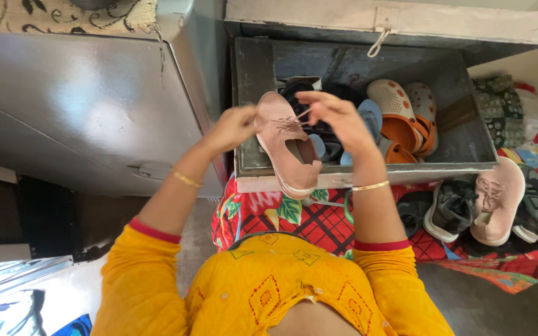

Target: The person removes the laces from a pink sneaker, then re-laces it by threading the laces through the eyelets and tying a knot. They place the shoe back into a metal shoe rack and close the lid.

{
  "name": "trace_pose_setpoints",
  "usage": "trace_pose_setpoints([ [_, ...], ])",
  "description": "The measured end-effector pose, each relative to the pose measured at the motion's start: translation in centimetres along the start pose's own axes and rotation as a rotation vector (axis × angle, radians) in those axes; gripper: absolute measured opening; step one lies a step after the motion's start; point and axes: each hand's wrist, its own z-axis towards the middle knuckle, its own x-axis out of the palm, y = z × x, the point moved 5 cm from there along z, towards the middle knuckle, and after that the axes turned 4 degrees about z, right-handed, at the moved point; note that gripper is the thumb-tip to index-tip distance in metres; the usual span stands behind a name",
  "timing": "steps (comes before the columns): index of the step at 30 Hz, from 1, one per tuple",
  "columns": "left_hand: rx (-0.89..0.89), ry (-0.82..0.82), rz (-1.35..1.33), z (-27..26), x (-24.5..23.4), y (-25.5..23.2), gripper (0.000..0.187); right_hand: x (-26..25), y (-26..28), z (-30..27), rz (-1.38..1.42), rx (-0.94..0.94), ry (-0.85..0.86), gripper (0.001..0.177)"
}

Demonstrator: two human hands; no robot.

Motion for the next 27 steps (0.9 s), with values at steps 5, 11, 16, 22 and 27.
trace_pose_setpoints([
  [5, -0.298, 0.111, 0.368, -5.3, -2.6, 3.8, 0.016, -4.6, -2.6, -1.0, 0.517, 0.157, -0.185, 0.032],
  [11, 0.162, 0.063, -0.485, -2.7, -2.1, -2.2, 0.023, -2.1, -5.4, 0.4, 0.816, 0.196, -0.166, 0.036],
  [16, -0.247, 0.038, -0.775, 1.5, 2.2, -0.7, 0.03, -2.8, -6.4, 0.2, 0.808, 0.174, -0.125, 0.034],
  [22, -0.017, -0.005, -0.14, 2.8, 2.4, 0.8, 0.029, -3.4, -4.6, -0.4, 0.587, 0.091, -0.228, 0.033],
  [27, 0.292, 0.066, -0.008, 4.8, 4.4, -3.1, 0.026, -1.2, -2.1, 0.6, 0.432, 0.029, -0.183, 0.031],
])
